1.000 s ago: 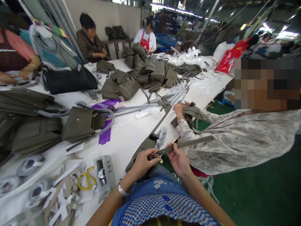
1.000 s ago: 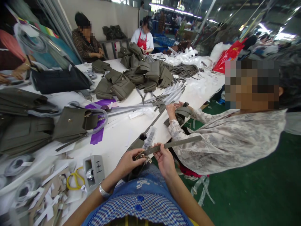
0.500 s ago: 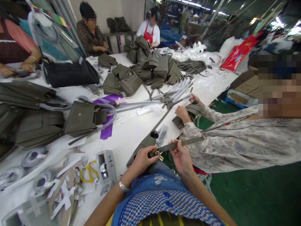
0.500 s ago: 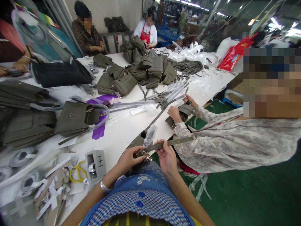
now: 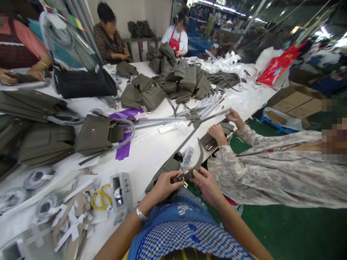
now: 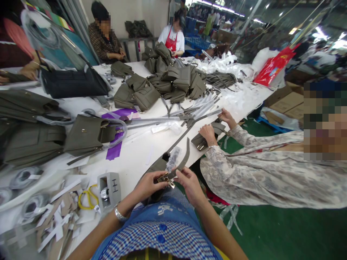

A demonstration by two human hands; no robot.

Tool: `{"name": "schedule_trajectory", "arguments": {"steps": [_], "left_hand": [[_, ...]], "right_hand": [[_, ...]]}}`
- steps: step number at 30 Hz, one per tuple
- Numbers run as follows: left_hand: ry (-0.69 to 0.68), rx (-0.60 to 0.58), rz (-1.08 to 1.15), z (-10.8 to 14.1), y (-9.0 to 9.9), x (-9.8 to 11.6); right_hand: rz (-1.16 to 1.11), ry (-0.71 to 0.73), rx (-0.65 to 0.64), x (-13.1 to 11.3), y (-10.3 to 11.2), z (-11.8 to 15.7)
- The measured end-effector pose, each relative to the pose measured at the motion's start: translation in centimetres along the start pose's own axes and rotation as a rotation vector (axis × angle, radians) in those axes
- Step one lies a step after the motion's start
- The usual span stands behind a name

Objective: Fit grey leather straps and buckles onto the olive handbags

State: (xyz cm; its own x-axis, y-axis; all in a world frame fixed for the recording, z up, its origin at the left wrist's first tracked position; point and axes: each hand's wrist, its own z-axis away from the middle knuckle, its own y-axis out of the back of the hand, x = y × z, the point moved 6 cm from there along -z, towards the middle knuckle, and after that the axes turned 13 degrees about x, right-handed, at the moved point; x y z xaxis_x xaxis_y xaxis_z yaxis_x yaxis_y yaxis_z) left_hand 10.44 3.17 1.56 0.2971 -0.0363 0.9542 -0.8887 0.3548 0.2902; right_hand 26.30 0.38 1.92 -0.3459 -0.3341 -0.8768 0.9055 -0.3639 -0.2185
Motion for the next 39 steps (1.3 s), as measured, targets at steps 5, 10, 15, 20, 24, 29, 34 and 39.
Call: {"name": "schedule_trajectory", "arguments": {"steps": [5, 10, 15, 20, 24, 29, 34, 39], "left_hand": [[0.016, -0.005, 0.048, 0.0, -0.3, -0.1], [0.105, -0.001, 0.186, 0.0, -0.4, -1.3], [0.158, 0.005, 0.2, 0.0, -0.4, -1.8], [0.177, 0.005, 0.173, 0.0, 0.1, -1.2], [0.127, -0.024, 0.165, 0.1, 0.2, -0.7], [0.148, -0.002, 0.149, 0.2, 0.1, -1.0], [0.147, 0.006, 0.133, 0.1, 0.0, -1.0], [0.159, 0.021, 0.116, 0.1, 0.1, -1.1]], "right_hand": [[0.367, 0.152, 0.014, 0.2, 0.0, 0.0], [0.49, 0.28, 0.103, 0.6, 0.2, -0.1], [0.402, 0.184, 0.087, 2.2, -0.2, -0.2], [0.239, 0.034, 0.016, 2.4, -0.7, -0.3], [0.139, -0.108, -0.053, 2.0, -0.8, -0.3], [0.355, 0.037, 0.057, 1.8, 0.1, -0.7], [0.473, 0.195, 0.087, 2.0, -0.2, -0.5], [0.544, 0.279, 0.081, 1.5, -0.8, 0.1]]}}
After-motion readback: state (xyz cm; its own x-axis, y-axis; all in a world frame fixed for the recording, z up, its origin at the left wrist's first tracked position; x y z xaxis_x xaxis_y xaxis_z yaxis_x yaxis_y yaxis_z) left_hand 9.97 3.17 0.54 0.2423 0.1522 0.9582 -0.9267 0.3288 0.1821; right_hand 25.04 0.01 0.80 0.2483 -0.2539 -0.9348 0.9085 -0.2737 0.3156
